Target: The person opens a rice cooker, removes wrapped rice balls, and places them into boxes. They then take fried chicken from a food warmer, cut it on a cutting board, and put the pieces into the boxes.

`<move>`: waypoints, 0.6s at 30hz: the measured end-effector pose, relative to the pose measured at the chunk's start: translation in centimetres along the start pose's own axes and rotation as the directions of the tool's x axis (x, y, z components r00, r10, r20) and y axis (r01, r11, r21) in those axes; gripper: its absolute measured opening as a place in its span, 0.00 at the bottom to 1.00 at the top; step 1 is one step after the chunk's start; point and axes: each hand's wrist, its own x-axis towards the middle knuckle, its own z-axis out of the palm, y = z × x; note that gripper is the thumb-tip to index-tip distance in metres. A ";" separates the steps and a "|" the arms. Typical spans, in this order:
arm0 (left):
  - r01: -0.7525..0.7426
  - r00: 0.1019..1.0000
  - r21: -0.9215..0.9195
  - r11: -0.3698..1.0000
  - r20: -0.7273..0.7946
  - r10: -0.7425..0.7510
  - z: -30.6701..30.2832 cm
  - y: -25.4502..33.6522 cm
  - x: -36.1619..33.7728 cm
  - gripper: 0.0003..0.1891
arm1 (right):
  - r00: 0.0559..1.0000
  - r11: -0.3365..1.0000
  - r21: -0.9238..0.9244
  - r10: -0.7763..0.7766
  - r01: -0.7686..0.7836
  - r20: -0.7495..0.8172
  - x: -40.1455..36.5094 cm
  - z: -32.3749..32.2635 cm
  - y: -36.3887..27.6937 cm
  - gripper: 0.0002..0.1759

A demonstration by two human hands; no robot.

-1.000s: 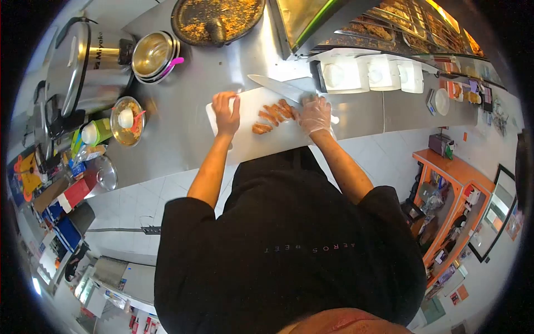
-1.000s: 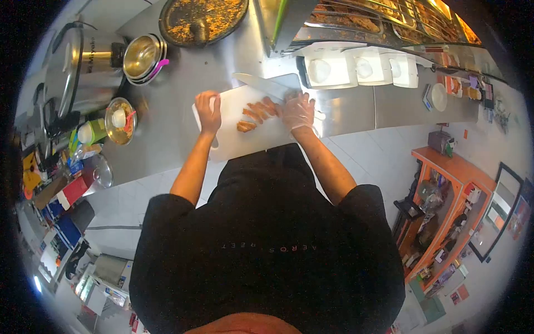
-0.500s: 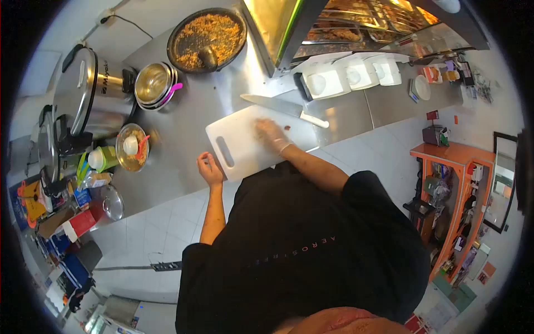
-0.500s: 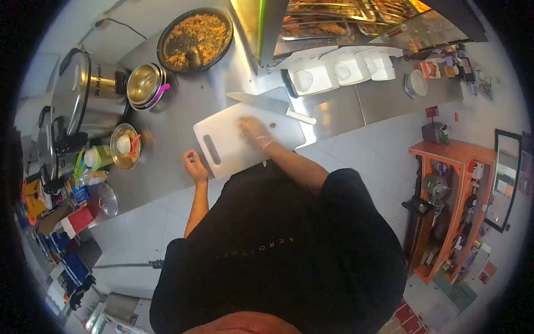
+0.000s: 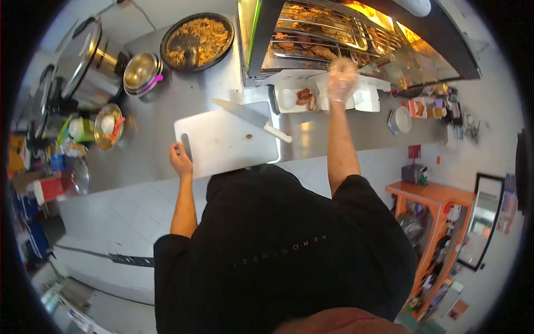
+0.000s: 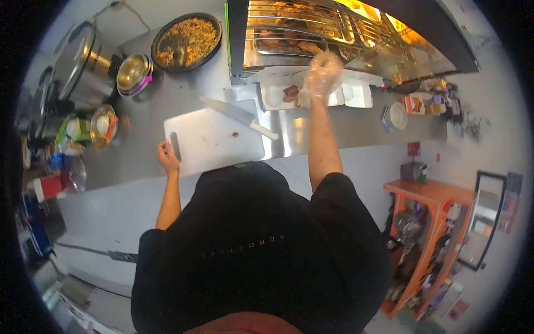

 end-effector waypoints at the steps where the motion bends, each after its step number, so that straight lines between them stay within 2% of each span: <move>1: 0.022 0.999 -0.003 1.000 -0.036 -0.022 0.7 0.1 -0.5 0.12 | 0.948 0.955 0.021 -0.292 0.297 -0.128 3.4 -2.7 -4.3 0.02; 2: -0.005 0.998 -0.041 0.999 -0.066 0.002 1.2 1.0 -1.1 0.12 | 0.875 0.874 -0.280 -0.452 0.397 -0.174 6.1 -3.5 -5.7 0.03; 3: -0.033 0.995 -0.078 0.996 -0.098 0.025 1.6 1.9 -1.4 0.12 | 0.773 0.720 -0.567 -0.598 0.400 -0.214 8.8 -4.2 -7.1 0.05; 4: 0.011 0.996 -0.097 0.995 -0.090 -0.020 1.9 2.5 -1.8 0.12 | 0.930 0.679 -0.684 -0.368 0.266 -0.003 12.1 -4.7 -6.7 0.11; 5: 0.056 0.994 -0.119 0.991 -0.086 -0.067 2.0 2.7 -2.3 0.12 | 0.974 0.549 -0.805 -0.094 0.224 0.207 15.5 -5.3 -6.4 0.18; 6: 0.058 0.992 -0.161 0.985 -0.100 -0.074 2.2 2.7 -2.6 0.12 | 0.951 0.454 -0.852 0.029 0.261 0.306 19.1 -4.8 -5.3 0.18; 7: 0.056 0.990 -0.200 0.978 -0.118 -0.080 2.2 2.7 -3.2 0.12 | 0.923 0.424 -0.857 0.108 0.294 0.369 22.2 -4.2 -3.8 0.18; 10: 0.006 0.975 -0.187 0.982 -0.218 -0.047 1.0 2.4 -4.8 0.12 | 0.842 0.398 -0.847 0.261 0.353 0.473 29.1 -2.6 0.3 0.19; 11: 0.049 0.967 -0.189 0.981 -0.238 -0.094 0.4 2.3 -6.0 0.12 | 0.820 0.397 -0.843 0.293 0.362 0.491 30.4 -2.2 1.4 0.19; 13: 0.116 0.946 -0.198 0.973 -0.276 -0.169 -0.8 1.9 -7.3 0.12 | 0.809 0.411 -0.837 0.309 0.362 0.501 31.4 -1.7 2.5 0.19; 18: 0.164 0.893 -0.208 0.964 -0.384 -0.235 -3.6 -0.5 -11.9 0.12 | 0.801 0.443 -0.829 0.324 0.341 0.503 32.5 -0.6 3.7 0.21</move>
